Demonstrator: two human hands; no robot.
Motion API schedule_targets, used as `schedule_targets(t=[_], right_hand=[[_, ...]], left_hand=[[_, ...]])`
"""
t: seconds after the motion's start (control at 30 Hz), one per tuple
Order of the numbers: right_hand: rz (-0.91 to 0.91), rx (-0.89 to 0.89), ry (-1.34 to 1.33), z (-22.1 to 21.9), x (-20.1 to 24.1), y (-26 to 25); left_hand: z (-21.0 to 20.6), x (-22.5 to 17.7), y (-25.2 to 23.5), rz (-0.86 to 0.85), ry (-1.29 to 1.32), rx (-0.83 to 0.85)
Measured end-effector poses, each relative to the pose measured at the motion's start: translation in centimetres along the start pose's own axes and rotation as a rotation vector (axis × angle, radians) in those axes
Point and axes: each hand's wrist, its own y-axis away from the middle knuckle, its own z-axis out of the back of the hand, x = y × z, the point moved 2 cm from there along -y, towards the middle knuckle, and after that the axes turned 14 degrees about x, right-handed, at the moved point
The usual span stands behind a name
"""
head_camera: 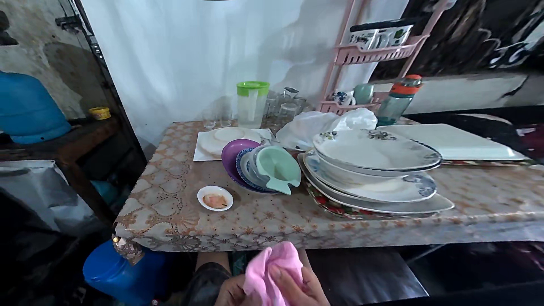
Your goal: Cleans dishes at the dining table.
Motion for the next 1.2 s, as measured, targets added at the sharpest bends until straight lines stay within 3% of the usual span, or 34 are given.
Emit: schedule_targets(t=[0.07, 0.2, 0.27, 0.4, 0.47, 0.57, 0.7, 0.83, 0.9, 1.03, 1.1, 1.2], right_hand=[[-0.132, -0.256, -0.264, -0.9, -1.4, 0.1], [-0.227, -0.353, -0.758, -1.7, -4.0, 0.6], [-0.233, -0.403, -0.715, -1.9, -4.2, 0.9], [-0.062, -0.546, -0.260, -3.3, -3.4, 1.3], [0.128, -0.436, -0.054, -3.2, -3.6, 1.8], [0.178, -0.187, 0.255, -1.6, -3.4, 1.6], [-0.015, 0.005, 0.397, -0.2, -2.7, 1.1], [-0.207, 0.019, 0.151, 0.2, -2.6, 0.6], [-0.163, -0.164, -0.111, -0.9, -2.8, 0.7], [-0.139, -0.558, -0.577, -3.5, -3.1, 1.2], [-0.163, -0.613, -0.653, -3.7, -3.1, 1.0], [-0.112, -0.661, -0.526, -4.3, -3.4, 0.9]], left_hand=[[-0.6, 0.0, -0.1, 0.018, -0.062, -0.098], [-2.1, 0.4, -0.4, 0.052, -0.407, -0.179], [-2.2, 1.2, -0.4, 0.049, -0.384, -0.264], [-1.8, 1.9, -0.6, 0.095, -0.070, -0.439], [-1.8, 1.8, -1.0, 0.102, -0.030, -0.467], [-1.9, 1.0, -1.4, 0.111, -0.134, -0.428], [-1.7, 0.1, -1.4, 0.252, -0.498, -0.374], [-1.1, 0.2, -1.8, 0.422, -0.709, -0.293], [-1.4, 0.1, -2.0, 0.373, -0.680, -0.263], [-2.6, 0.7, -2.0, -0.030, -0.583, -0.319], [-2.3, 1.5, -1.9, -0.154, -0.419, -0.385], [-1.9, 2.0, -1.6, -0.185, -0.058, -0.538]])
